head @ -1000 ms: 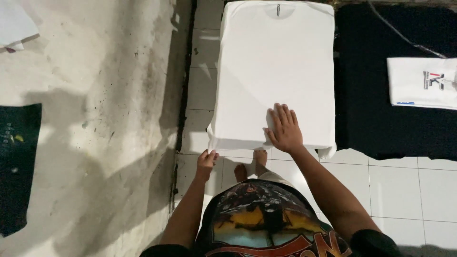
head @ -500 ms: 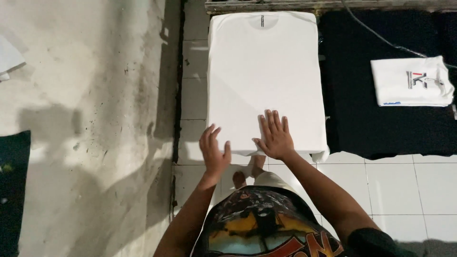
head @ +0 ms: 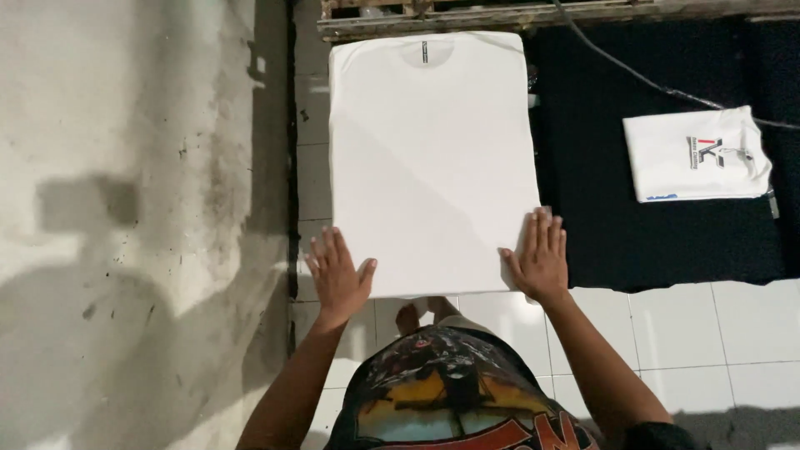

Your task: A person carefully smooths out and folds a white t-shirt on a flat printing platen.

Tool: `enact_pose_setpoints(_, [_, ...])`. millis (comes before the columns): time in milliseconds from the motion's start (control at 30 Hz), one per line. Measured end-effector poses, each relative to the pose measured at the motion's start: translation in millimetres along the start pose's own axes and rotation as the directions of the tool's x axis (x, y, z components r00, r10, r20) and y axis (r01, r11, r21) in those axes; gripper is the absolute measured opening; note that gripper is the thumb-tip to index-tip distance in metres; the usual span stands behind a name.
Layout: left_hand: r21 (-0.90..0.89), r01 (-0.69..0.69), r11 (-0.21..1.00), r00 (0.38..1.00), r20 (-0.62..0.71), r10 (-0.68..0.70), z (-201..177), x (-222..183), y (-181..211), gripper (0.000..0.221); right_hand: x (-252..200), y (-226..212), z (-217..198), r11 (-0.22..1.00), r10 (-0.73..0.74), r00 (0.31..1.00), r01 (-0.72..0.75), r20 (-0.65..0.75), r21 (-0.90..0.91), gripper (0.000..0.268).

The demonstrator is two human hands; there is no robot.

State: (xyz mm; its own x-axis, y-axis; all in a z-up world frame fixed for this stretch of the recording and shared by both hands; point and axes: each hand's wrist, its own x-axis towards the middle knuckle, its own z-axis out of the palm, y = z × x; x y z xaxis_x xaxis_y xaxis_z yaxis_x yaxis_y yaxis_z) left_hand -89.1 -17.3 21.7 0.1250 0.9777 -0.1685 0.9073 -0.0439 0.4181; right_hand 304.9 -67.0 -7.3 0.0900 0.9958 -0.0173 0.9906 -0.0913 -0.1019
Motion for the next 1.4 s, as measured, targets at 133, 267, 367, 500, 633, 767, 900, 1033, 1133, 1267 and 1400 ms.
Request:
enact_pose_setpoints(133, [0.062, 0.054, 0.997, 0.999, -0.008, -0.053, 9, 13, 18, 0.097, 16, -10, 4, 0.998, 0.047, 0.998, -0.046, -0.048, 0.031, 0.091])
enact_pose_setpoints(267, [-0.015, -0.239, 0.971, 0.971, 0.007, 0.239, 18, 56, 90, 0.078, 68, -69, 21, 0.971, -0.202, 0.974, 0.213, -0.105, 0.111, 0.085])
enact_pose_setpoints(367, [0.061, -0.323, 0.944, 0.946, -0.002, 0.324, 46, 97, 98, 0.073, 109, -88, 39, 0.942, -0.292, 0.955, 0.298, -0.060, 0.154, 0.082])
enact_pose_setpoints(500, [0.163, -0.250, 0.954, 0.957, -0.107, 0.269, 30, 121, 66, 0.078, 128, -56, 0, 0.981, -0.191, 0.976, 0.187, 0.102, 0.051, 0.085])
enact_pose_setpoints(633, [0.165, -0.114, 0.980, 0.965, -0.217, 0.149, 23, 137, 10, 0.083, 124, 15, 20, 0.990, -0.124, 0.979, 0.111, -0.164, -0.084, 0.085])
enact_pose_setpoints(767, [0.110, 0.083, 0.990, 0.977, -0.205, -0.059, 25, 158, 3, 0.088, 146, 31, 32, 0.995, -0.089, 0.991, 0.084, -0.096, -0.051, 0.092])
enact_pose_setpoints(900, [0.181, -0.201, 0.963, 0.950, -0.206, 0.237, 12, 178, 79, 0.083, 196, -25, 50, 0.892, -0.413, 0.846, 0.451, -0.338, 0.038, 0.085])
enact_pose_setpoints(1033, [0.090, -0.228, 0.970, 0.971, -0.053, 0.233, 30, 221, 85, 0.082, 232, -62, 39, 0.908, -0.393, 0.911, 0.406, -0.127, 0.101, 0.088])
enact_pose_setpoints(1133, [0.127, -0.199, 0.972, 0.955, -0.196, 0.221, 15, 253, 61, 0.089, 265, -31, 37, 0.926, -0.378, 0.924, 0.378, -0.053, -0.016, 0.082])
enact_pose_setpoints(1267, [0.164, 0.012, 0.986, 0.960, -0.278, 0.035, 14, 304, 1, 0.091, 293, 39, 31, 0.971, -0.237, 0.919, 0.228, -0.315, -0.064, 0.082])
enact_pose_setpoints(1400, [0.278, 0.001, 0.961, 0.919, -0.379, 0.109, 14, 334, 5, 0.076, 320, 35, 32, 0.964, -0.261, 0.912, 0.262, -0.315, -0.041, 0.082])
